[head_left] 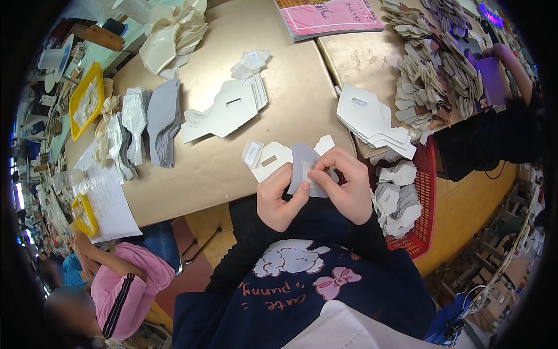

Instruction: The person walks to a workstation and begins assembling face masks by hand. They pick up white mask blanks and small rectangular inserts, place the inserts into the blanks, and stack the finished units. The person also handles gray fabric pieces and stacks them separately.

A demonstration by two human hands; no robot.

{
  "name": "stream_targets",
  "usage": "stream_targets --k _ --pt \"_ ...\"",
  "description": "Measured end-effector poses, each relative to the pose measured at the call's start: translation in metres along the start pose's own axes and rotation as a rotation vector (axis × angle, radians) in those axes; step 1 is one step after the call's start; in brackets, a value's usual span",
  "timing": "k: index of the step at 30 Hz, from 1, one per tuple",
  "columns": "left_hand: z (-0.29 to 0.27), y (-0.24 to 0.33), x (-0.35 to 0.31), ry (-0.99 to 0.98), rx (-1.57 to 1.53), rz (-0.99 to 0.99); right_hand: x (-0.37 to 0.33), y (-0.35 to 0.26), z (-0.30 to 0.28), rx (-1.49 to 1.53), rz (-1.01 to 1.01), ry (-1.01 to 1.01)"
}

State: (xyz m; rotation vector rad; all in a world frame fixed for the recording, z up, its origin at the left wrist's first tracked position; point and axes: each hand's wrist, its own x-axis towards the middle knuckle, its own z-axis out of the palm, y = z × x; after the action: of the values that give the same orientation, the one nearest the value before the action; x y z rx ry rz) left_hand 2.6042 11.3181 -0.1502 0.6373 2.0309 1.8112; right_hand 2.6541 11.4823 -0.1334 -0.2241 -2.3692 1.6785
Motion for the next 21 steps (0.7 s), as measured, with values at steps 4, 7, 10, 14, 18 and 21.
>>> stream_targets --k 4,7,10,14,18,21 --pt "0.002 -0.003 0.000 0.031 0.011 0.040 0.000 0.004 0.001 -0.013 0.022 0.052" --pt "0.002 -0.003 0.000 0.022 0.015 0.034 0.000 0.005 0.001 -0.034 0.063 0.081" --pt "0.002 -0.001 0.000 0.009 0.019 0.042 0.000 0.006 0.000 -0.040 0.121 0.104" --pt "0.001 0.003 0.000 0.006 0.043 0.076 0.000 0.009 -0.001 -0.053 0.189 0.117" --pt "0.001 0.003 -0.001 -0.001 0.049 0.082 0.001 0.012 -0.003 -0.065 0.226 0.094" --pt "0.001 0.001 -0.007 -0.018 0.073 0.083 -0.001 0.017 -0.006 -0.075 0.291 0.053"
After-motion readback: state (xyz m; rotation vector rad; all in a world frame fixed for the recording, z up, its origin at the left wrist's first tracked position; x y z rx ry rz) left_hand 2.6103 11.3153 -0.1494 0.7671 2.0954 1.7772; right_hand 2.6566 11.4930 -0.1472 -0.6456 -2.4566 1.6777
